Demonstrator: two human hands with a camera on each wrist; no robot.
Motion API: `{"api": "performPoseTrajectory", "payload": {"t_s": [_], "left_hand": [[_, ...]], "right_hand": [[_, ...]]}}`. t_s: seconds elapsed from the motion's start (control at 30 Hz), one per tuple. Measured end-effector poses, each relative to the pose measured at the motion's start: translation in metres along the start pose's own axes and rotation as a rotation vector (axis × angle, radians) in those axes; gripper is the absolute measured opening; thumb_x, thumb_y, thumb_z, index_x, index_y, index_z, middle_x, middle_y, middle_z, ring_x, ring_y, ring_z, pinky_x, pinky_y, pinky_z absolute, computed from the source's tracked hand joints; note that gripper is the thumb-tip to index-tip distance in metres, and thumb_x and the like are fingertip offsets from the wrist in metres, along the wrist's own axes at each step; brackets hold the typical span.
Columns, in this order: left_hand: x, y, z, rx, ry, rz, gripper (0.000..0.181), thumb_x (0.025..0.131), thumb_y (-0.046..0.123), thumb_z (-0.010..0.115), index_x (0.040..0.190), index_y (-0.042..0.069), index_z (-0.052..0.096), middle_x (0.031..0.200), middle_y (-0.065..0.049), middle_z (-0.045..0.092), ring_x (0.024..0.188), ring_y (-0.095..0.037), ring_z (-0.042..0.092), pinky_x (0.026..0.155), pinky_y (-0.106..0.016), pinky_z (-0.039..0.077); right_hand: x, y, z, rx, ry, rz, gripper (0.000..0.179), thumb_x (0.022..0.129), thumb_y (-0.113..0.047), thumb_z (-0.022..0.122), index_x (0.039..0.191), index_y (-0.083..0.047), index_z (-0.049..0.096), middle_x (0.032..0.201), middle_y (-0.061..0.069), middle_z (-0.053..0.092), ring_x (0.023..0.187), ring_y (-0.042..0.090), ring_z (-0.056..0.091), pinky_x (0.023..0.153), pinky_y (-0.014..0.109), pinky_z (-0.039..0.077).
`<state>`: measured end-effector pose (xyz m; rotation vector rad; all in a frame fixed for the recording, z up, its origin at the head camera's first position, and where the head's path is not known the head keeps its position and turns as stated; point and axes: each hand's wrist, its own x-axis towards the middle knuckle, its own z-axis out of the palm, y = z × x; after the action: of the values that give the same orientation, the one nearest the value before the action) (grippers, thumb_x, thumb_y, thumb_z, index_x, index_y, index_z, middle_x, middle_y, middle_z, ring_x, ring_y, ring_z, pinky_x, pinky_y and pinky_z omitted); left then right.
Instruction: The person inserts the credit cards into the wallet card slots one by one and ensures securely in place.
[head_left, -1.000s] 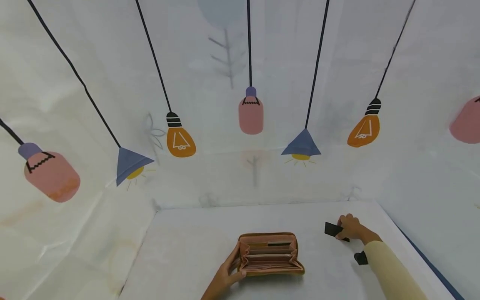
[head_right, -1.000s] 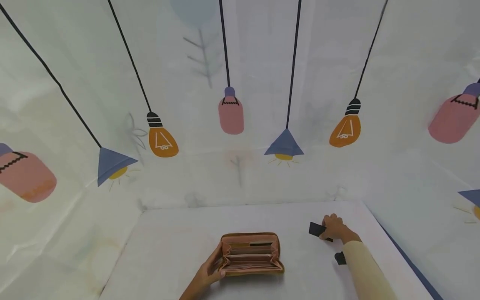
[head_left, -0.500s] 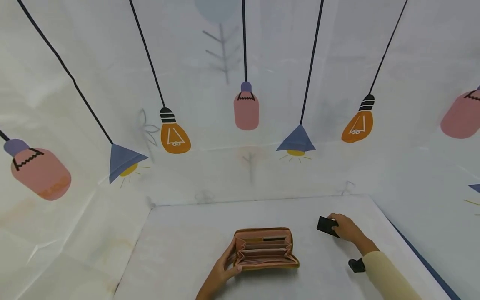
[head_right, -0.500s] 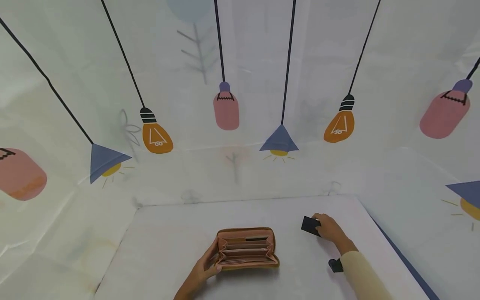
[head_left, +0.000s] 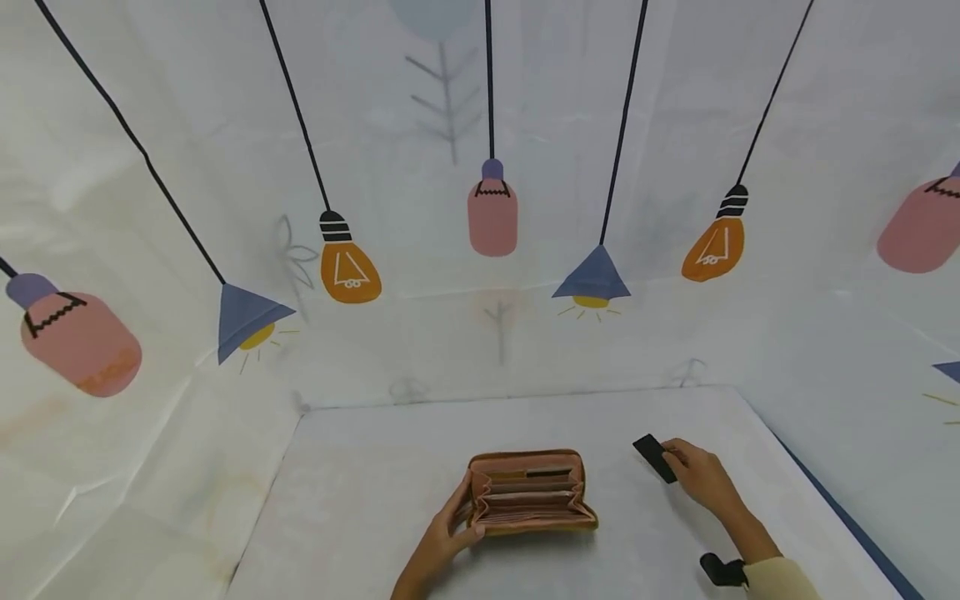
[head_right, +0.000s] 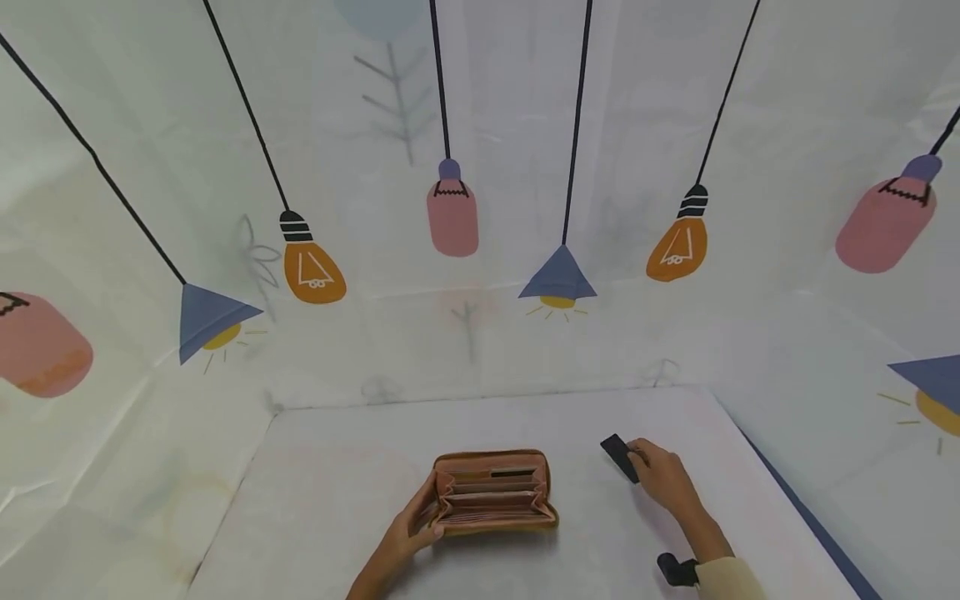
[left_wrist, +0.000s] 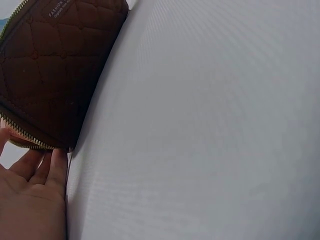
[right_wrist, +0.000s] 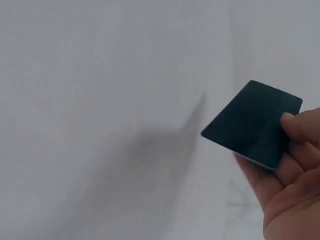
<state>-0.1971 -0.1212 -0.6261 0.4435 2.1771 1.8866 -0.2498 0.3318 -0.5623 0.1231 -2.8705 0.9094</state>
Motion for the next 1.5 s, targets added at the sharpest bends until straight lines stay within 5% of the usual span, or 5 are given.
{"api": "performPoseTrajectory", "payload": {"t_s": [0.43,0.7,0.97,1.2,1.5], "left_hand": [[-0.004,0.002,0.001,-0.006,0.024,0.012,0.078,0.099,0.018,0.061,0.162,0.028,0.015,0.168,-0.006,0.014,0.149,-0.037,0.029,0.112,-0.014,0.035],[0.005,0.005,0.003,-0.015,0.019,0.048,0.080,0.097,0.017,0.063,0.162,0.027,0.015,0.168,-0.008,0.015,0.150,-0.038,0.028,0.114,-0.017,0.034],[0.002,0.003,0.001,-0.013,-0.014,0.035,0.079,0.101,0.019,0.059,0.162,0.029,0.011,0.168,-0.011,0.011,0.152,-0.040,0.020,0.111,-0.014,0.035],[0.003,0.006,0.000,-0.019,-0.013,0.046,0.080,0.099,0.018,0.062,0.162,0.029,0.014,0.168,-0.006,0.014,0.150,-0.037,0.029,0.115,-0.017,0.034],[0.001,0.005,0.003,-0.026,0.023,0.027,0.082,0.096,0.017,0.065,0.162,0.026,0.016,0.167,-0.005,0.017,0.149,-0.035,0.032,0.112,-0.015,0.035]], "right_hand": [[-0.050,-0.105,0.021,0.502,0.069,0.045,0.025,0.102,-0.021,0.059,0.121,-0.006,0.068,0.087,0.003,0.070,0.072,0.003,0.060,0.062,0.023,0.052],[-0.047,-0.140,0.064,0.491,0.088,-0.339,0.022,0.100,-0.008,0.060,0.120,-0.014,0.067,0.101,0.009,0.077,0.081,0.007,0.073,0.062,0.023,0.059],[-0.049,-0.147,0.089,0.419,0.050,-0.343,0.016,0.099,-0.013,0.062,0.114,-0.014,0.068,0.073,0.003,0.073,0.049,-0.012,0.038,0.043,0.016,0.041],[-0.052,-0.145,0.088,0.406,0.049,-0.329,0.016,0.100,-0.013,0.062,0.114,-0.017,0.068,0.099,0.011,0.078,0.079,0.009,0.074,0.062,0.021,0.058],[-0.054,-0.137,0.076,0.292,-0.008,-0.507,0.017,0.097,-0.005,0.063,0.113,-0.009,0.070,0.093,0.007,0.077,0.061,-0.009,0.054,0.051,0.015,0.047]]}}
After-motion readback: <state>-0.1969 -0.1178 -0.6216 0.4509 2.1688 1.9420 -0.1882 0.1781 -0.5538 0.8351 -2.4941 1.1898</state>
